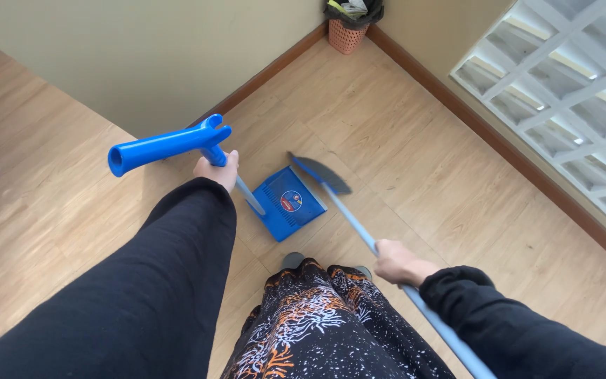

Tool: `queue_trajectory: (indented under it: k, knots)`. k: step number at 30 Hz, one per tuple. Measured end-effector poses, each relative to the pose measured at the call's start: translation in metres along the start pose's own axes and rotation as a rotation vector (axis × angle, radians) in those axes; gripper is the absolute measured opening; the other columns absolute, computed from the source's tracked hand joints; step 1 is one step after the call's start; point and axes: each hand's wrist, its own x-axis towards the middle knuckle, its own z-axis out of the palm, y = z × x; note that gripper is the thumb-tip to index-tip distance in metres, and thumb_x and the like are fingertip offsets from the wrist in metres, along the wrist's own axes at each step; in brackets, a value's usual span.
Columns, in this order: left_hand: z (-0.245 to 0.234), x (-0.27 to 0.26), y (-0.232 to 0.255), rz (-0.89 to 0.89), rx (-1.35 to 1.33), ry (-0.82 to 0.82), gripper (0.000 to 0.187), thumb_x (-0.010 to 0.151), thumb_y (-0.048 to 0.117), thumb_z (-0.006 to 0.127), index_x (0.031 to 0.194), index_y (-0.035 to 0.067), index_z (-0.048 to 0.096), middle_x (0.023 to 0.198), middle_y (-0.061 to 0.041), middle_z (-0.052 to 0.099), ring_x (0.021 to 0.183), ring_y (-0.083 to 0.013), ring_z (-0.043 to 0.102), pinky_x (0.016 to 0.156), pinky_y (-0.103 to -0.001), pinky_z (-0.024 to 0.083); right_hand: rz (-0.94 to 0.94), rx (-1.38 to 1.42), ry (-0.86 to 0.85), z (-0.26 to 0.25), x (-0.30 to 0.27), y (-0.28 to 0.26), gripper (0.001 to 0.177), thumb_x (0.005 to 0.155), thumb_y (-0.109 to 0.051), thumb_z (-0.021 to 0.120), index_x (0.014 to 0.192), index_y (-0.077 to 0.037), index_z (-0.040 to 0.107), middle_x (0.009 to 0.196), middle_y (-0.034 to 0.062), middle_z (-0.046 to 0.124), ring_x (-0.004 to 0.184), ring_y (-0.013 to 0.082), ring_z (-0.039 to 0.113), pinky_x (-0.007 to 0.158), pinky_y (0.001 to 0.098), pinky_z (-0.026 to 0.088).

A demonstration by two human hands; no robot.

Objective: Sweeping dirt from the floor into a dustpan using a floor squeegee/broom.

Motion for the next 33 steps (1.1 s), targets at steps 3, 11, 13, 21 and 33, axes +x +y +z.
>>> queue_trajectory:
  k: [3,11,13,21,33]
  knots:
    - [0.001,-0.002,0.000,-0.019,0.011,0.012,0.027,0.091,0.033,0.072,0.082,0.008,0.073,0.085,-0.009,0.076,0.087,-0.0247,0.074,0.088,-0.038,0.054,-0.022,0.143,-0.048,0.000,-0.019,-0.020,0.036,0.089,0.000,0.051,0.124,0.004,0.056,0.077,0.0182,0.067,0.054,0.0242,0.065,0.045,0.0380,0.054]
    - [0.009,0.003,-0.010,-0.012,-0.012,0.047,0.027,0.090,0.033,0.074,0.086,0.006,0.073,0.086,-0.013,0.076,0.088,-0.0276,0.075,0.090,-0.040,0.055,-0.013,0.292,-0.020,-0.010,-0.037,-0.010,0.046,0.092,-0.009,0.059,0.137,0.001,0.055,0.070,0.0099,0.060,0.048,0.0178,0.057,0.041,0.0330,0.050]
    - [0.008,0.000,-0.008,-0.012,-0.011,0.054,0.027,0.090,0.033,0.074,0.088,0.006,0.073,0.087,-0.013,0.076,0.088,-0.0282,0.075,0.090,-0.041,0.055,-0.002,0.270,0.012,-0.021,-0.043,-0.007,0.054,0.092,-0.009,0.058,0.144,-0.002,0.050,0.070,0.0098,0.062,0.048,0.0184,0.057,0.041,0.0334,0.051]
    - [0.008,-0.005,-0.007,-0.011,0.012,0.063,0.027,0.090,0.035,0.073,0.091,0.007,0.075,0.090,-0.013,0.076,0.092,-0.0293,0.074,0.092,-0.041,0.054,0.025,0.028,0.198,-0.064,-0.041,0.011,0.043,0.089,-0.011,0.061,0.129,0.001,0.064,0.073,0.0187,0.070,0.055,0.0265,0.070,0.049,0.0375,0.058]
    - [-0.014,-0.008,-0.036,0.037,-0.086,0.149,0.024,0.091,0.028,0.074,0.080,0.007,0.072,0.082,-0.008,0.076,0.083,-0.0216,0.074,0.084,-0.037,0.056,0.126,-0.113,0.304,-0.130,0.054,0.079,0.024,0.085,-0.006,0.062,0.090,0.014,0.073,0.067,0.0239,0.072,0.057,0.0313,0.074,0.057,0.0399,0.060]
